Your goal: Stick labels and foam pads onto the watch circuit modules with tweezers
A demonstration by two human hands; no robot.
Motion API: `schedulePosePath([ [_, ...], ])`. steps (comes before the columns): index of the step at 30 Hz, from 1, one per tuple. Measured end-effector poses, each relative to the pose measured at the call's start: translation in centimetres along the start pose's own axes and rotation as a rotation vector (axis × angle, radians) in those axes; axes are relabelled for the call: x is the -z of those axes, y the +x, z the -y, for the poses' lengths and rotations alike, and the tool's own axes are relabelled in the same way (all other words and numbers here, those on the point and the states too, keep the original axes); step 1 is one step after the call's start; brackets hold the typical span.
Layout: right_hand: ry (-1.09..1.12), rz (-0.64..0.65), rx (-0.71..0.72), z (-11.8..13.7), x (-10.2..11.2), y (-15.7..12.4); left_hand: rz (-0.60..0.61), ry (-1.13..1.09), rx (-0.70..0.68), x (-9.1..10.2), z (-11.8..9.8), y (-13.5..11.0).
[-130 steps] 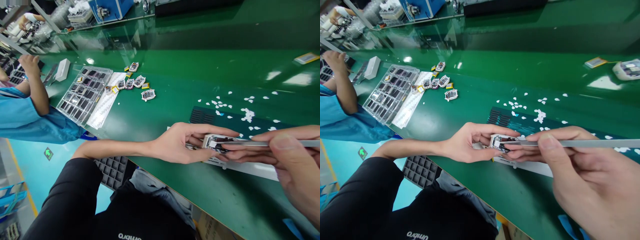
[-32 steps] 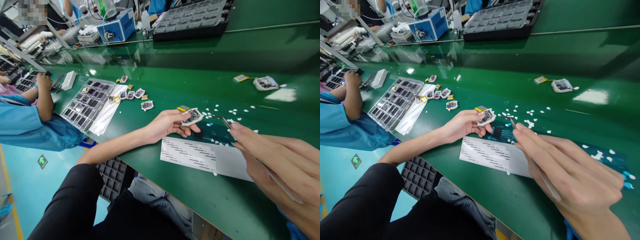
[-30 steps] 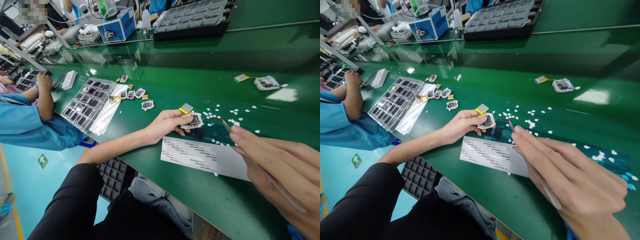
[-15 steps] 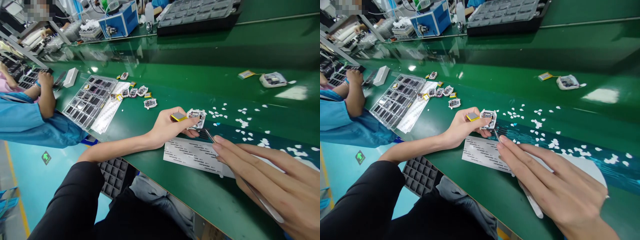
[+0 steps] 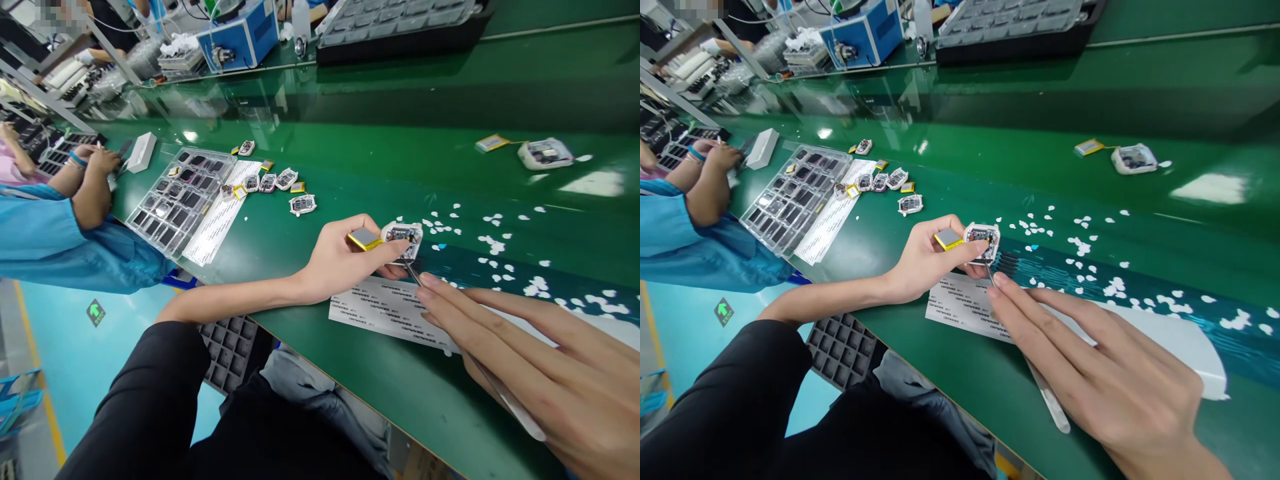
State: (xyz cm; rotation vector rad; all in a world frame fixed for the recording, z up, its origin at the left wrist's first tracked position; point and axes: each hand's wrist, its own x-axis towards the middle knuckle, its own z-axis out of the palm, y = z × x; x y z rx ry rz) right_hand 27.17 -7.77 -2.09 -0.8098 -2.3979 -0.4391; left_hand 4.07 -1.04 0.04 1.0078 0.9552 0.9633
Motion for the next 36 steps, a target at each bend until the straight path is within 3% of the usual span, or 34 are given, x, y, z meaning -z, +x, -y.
schedulePosePath([
  [4, 0.017, -0.008, 0.000, 0.1, -0.1, 0.2, -0.022, 0.018, 0.002, -0.1, 0.0, -0.1],
  [11, 0.130, -0.022, -0.151, 0.9, 0.3, 0.9, -0.046, -0.009, 0.004, -0.1, 0.1, -0.1],
  [17, 0.052, -0.026, -0.010, 0.1, 0.4, 0.5, -0.045, -0.077, 0.069, -0.2, -0.1, -0.1],
  [31, 0.110, -0.045, -0.065, 0.5, -0.1, 0.5, -0.038, 0.023, 0.038, -0.2, 0.2, -0.2],
  [36, 0.106, -0.037, -0.109, 0.7, 0.0, 1.0, -0.048, -0.041, -0.022, -0.6, 0.5, -0.3],
])
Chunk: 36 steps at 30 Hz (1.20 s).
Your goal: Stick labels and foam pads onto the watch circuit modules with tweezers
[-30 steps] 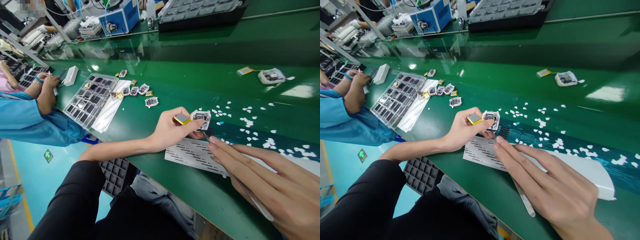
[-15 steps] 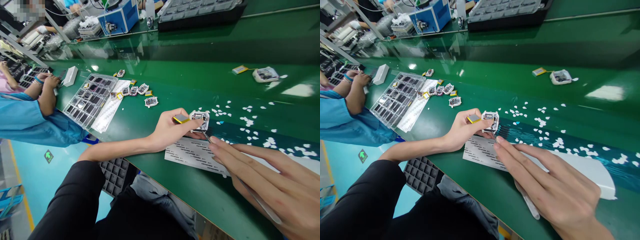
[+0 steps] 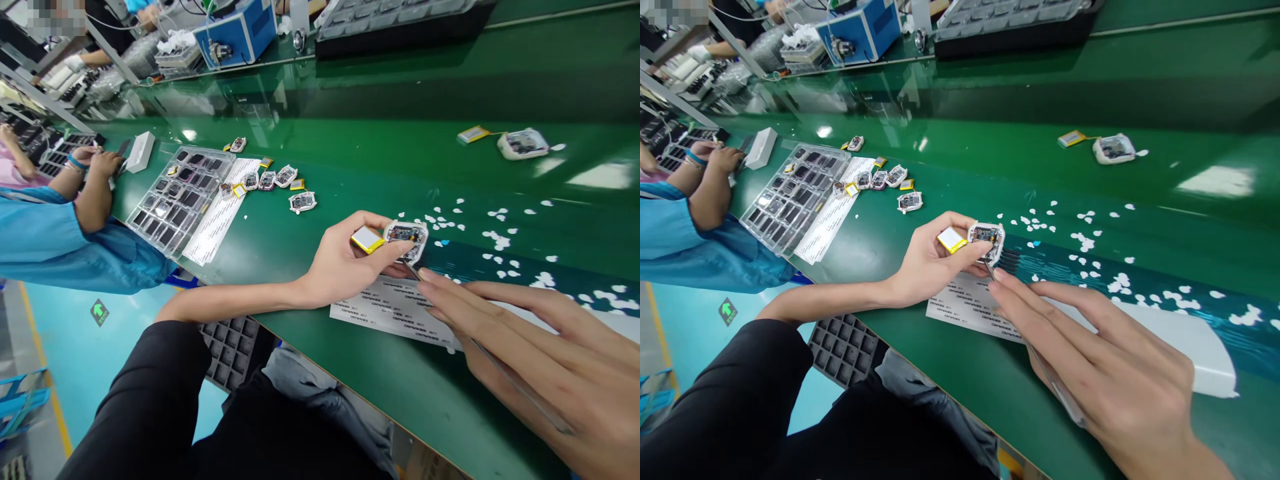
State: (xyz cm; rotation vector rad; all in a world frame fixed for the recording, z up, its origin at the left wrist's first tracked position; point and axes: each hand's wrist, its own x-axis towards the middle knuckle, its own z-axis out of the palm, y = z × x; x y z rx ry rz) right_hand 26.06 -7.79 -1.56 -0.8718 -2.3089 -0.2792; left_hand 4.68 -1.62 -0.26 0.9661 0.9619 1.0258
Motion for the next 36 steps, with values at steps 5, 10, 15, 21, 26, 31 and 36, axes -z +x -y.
schedulePosePath([
  [5, -0.037, 0.036, 0.010, -0.1, 0.1, 0.2, -0.004, -0.007, -0.059, -0.1, 0.1, 0.0],
  [10, -0.034, -0.025, -0.012, -0.3, -0.3, -0.4, 0.011, 0.032, -0.043, 0.0, -0.4, 0.1],
  [15, 0.002, -0.007, -0.058, -0.2, -0.5, -0.5, 0.020, 0.046, -0.057, 0.0, -0.1, 0.0],
  [21, -0.054, -0.018, -0.027, -0.7, -0.2, -0.6, 0.041, 0.079, -0.153, 0.5, 0.7, 0.5],
  [26, -0.066, -0.032, 0.007, -0.5, 0.6, 1.2, -0.036, 0.335, -0.243, 2.6, 1.4, 3.5],
  [31, -0.100, -0.111, 0.047, -0.1, 1.2, 2.5, -0.087, 0.634, -0.408, 5.1, 1.5, 6.7],
  [36, -0.114, -0.136, 0.046, -0.3, 1.0, 2.2, -0.043, 1.167, -0.660, 5.7, 1.6, 6.9],
])
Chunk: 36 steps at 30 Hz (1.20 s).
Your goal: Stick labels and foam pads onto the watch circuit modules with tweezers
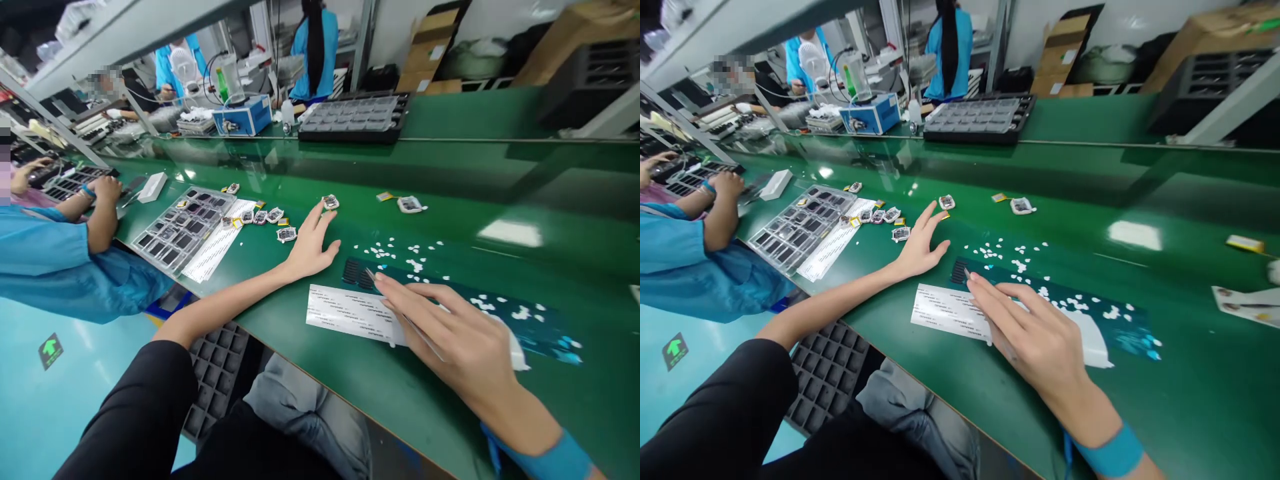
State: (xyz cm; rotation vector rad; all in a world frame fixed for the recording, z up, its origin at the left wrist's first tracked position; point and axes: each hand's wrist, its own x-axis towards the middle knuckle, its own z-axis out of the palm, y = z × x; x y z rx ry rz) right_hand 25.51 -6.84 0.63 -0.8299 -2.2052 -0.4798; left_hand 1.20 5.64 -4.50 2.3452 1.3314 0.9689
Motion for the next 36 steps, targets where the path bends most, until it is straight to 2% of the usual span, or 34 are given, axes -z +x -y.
schedulePosePath([
  [4, 0.001, -0.001, -0.013, -0.1, -0.5, -0.6, 0.063, 0.098, -0.089, -1.3, -1.0, 2.1],
  [8, 0.000, -0.001, 0.000, -0.3, -1.1, -1.2, 0.123, 0.126, -0.110, -4.0, -2.5, 7.5],
  [11, -0.004, 0.013, 0.008, -0.7, -1.4, -1.5, 0.143, 0.126, -0.060, -6.0, -3.4, 11.5],
  [13, -0.010, 0.026, 0.015, -0.9, -1.5, -1.6, 0.170, 0.108, -0.019, -7.1, -3.9, 13.4],
  [18, -0.014, 0.030, -0.010, -0.9, -1.3, -1.8, 0.239, -0.006, 0.102, -8.1, -4.0, 14.7],
  [21, 0.001, 0.013, -0.045, -0.8, -1.1, -1.7, 0.251, -0.125, 0.185, -7.4, -3.8, 14.0],
  [24, 0.017, -0.022, -0.078, -0.8, -0.7, -1.4, 0.220, -0.294, 0.226, -5.8, -4.1, 12.0],
  [28, 0.070, -0.048, -0.086, -0.7, -0.3, -0.8, 0.203, -0.588, 0.240, -2.8, -5.4, 7.3],
  [31, 0.114, -0.062, -0.118, -0.2, -0.3, -0.6, 0.284, -0.764, 0.237, -0.6, -6.4, 2.9],
  [33, 0.104, -0.084, -0.189, 0.2, -0.3, -0.5, 0.357, -0.865, 0.248, 0.5, -7.1, 0.2],
  [36, 0.063, -0.094, -0.312, 1.0, -0.2, -0.5, 0.422, -1.021, 0.285, 1.4, -8.2, -2.5],
])
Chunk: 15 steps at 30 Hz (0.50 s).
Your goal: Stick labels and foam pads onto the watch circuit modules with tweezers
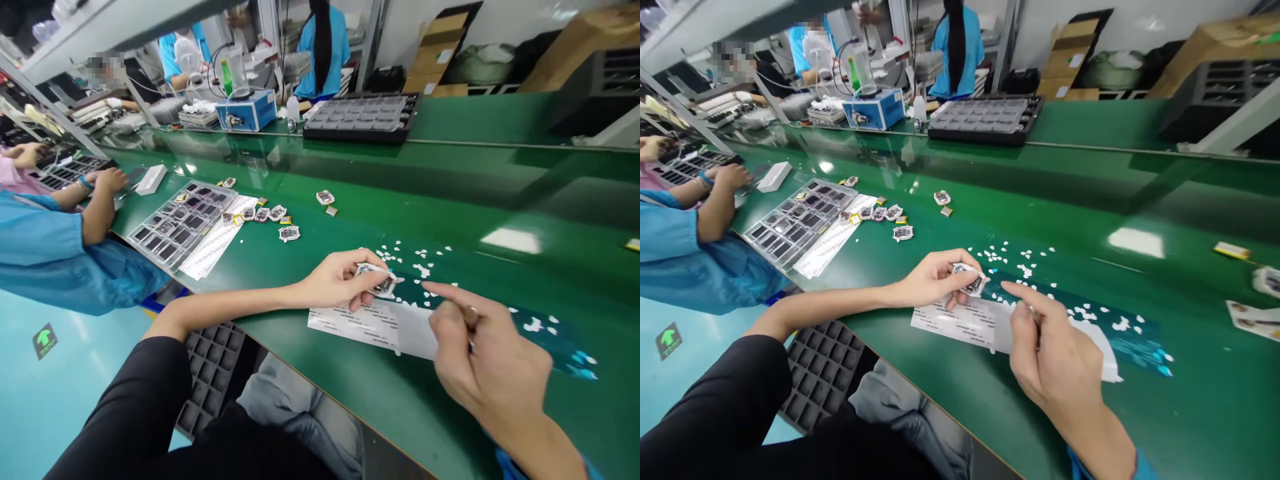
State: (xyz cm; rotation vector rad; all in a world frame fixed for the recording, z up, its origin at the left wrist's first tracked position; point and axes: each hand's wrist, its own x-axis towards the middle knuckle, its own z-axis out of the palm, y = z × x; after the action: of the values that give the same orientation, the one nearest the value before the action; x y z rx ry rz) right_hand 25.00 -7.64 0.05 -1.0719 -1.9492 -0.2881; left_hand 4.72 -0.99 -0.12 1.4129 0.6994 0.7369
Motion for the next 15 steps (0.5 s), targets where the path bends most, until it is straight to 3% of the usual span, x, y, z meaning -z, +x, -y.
schedulePosePath([
  [6, -0.040, 0.066, -0.023, 0.6, -0.2, -0.3, 0.070, 0.186, -0.080, -1.1, -0.9, -1.7],
  [15, -0.097, 0.091, -0.010, 1.0, -0.2, -0.5, 0.067, 0.373, -0.084, -1.6, -1.0, -2.4],
])
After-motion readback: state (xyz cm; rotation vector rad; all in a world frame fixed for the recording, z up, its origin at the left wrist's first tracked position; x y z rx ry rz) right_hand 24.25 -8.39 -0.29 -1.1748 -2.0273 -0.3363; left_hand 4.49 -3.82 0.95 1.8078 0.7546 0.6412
